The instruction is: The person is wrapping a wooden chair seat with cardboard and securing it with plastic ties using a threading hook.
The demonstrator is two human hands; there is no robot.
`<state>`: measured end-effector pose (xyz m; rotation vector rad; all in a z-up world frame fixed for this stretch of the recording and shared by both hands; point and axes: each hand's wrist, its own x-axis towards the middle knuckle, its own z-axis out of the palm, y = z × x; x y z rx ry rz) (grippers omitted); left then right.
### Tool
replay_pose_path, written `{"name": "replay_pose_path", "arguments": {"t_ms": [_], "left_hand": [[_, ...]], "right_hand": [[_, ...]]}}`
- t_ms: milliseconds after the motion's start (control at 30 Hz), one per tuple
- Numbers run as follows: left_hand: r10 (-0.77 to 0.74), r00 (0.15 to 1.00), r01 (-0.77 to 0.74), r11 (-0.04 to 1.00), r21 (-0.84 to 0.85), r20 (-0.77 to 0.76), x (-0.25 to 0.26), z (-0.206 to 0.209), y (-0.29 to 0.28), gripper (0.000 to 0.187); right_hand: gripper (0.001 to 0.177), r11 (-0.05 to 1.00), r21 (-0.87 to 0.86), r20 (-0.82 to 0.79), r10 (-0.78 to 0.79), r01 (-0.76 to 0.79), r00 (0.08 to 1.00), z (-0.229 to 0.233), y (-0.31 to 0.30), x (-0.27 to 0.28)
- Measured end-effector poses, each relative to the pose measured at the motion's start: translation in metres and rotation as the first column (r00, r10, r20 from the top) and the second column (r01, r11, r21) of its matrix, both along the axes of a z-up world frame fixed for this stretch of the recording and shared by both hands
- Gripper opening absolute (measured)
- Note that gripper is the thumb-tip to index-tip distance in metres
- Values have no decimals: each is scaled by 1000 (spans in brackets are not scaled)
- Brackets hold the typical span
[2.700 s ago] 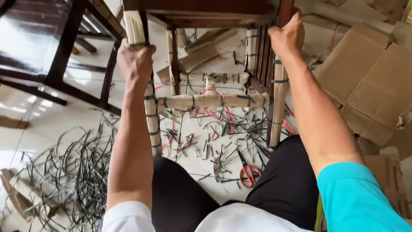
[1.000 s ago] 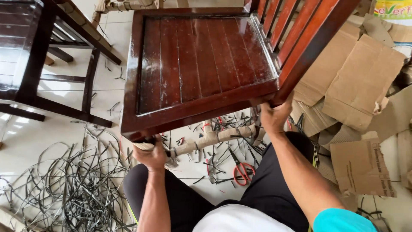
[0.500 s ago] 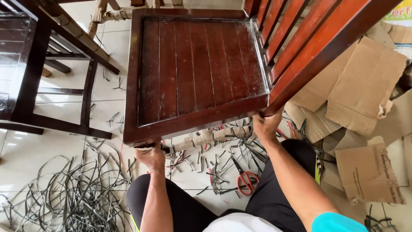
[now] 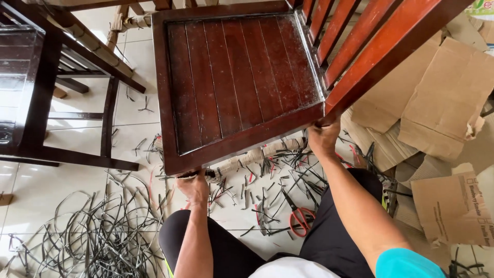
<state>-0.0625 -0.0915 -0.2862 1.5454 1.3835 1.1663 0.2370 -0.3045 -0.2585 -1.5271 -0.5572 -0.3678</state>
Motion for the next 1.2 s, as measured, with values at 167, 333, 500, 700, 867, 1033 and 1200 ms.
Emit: {"name": "replay_pose_path", "arguments": {"t_ms": [167, 333, 500, 700, 867, 1033, 1200], "left_hand": [[-334, 942, 324, 931, -168, -31, -13, 111, -9, 18], [-540, 814, 581, 738, -345, 215, -41, 131, 8, 60], [-400, 807, 519, 832, -199, 434, -51, 141, 59, 44], [-555, 795, 606, 726, -324, 244, 19, 225, 78, 63], [-591, 804, 557, 719, -415, 56, 44, 160, 146, 58], [-572, 820, 525, 761, -381, -10, 40, 229, 46, 72], [-116, 839, 399, 796, -455, 532, 44, 222, -17, 37]], "right_hand": [[51, 994, -107, -192, 17, -38, 981, -14, -11, 4], [63, 965, -253, -274, -6, -66, 962, 117, -23, -60], [89, 979, -97, -365, 132, -178, 922, 145, -31, -126], [94, 938, -80, -435, 272, -337, 859, 184, -6, -160], [100, 918, -148, -426, 277, -369, 861, 169, 1, -163], [108, 918, -141, -429, 282, -372, 858, 164, 1, -146], [109, 927, -176, -436, 228, -330, 871, 167, 2, -108]]}}
